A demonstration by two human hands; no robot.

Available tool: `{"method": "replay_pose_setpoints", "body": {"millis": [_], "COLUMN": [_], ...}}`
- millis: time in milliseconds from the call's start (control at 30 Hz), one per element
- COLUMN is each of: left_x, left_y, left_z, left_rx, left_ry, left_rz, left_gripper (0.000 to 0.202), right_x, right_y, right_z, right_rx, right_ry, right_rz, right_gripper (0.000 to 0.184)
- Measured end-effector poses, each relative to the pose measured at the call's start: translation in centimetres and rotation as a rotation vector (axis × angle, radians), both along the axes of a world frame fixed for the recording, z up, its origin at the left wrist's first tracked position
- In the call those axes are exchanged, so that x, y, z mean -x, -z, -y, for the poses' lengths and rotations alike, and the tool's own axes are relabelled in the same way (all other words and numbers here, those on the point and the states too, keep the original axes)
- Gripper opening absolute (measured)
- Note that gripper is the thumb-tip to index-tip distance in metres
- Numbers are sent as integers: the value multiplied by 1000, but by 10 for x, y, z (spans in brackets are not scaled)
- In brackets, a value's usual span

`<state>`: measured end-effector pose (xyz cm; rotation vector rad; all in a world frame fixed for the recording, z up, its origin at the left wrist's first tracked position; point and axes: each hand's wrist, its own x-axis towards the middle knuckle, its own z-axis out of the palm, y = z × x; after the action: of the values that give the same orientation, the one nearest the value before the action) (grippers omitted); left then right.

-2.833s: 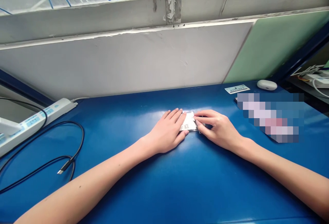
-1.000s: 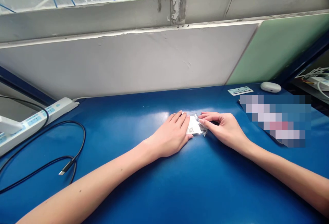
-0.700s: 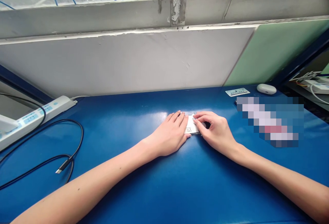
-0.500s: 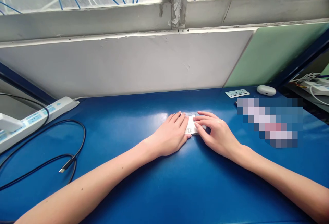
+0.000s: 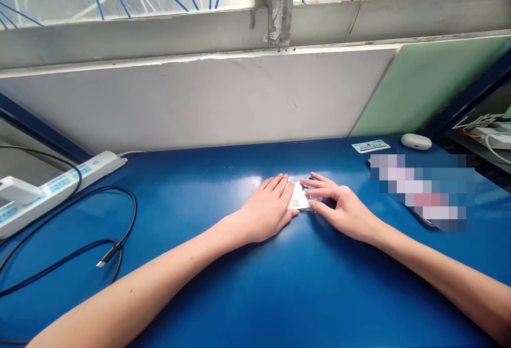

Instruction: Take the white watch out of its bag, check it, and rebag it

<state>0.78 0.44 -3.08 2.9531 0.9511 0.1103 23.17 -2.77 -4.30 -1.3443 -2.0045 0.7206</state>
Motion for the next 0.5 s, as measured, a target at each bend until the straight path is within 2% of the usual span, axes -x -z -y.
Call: {"method": "replay_pose_setpoints", "body": {"millis": [200, 333, 500], "left_x": [0, -1, 1], "left_y": [2, 2, 4], "left_z": [-1, -1, -2], "left_rx": [50, 81, 84], "left_ry": [-11, -16, -2], "left_rz": [52, 43, 108], "left_gripper": [55, 56, 53], "right_x": [1, 2, 2], "right_y": [-8, -10, -5], "right_z": [1, 5, 0], "right_rx": [13, 40, -9], "right_ry": [-79, -133, -78], "right_rz": [-7, 15, 11], "right_gripper": [23, 27, 28]}}
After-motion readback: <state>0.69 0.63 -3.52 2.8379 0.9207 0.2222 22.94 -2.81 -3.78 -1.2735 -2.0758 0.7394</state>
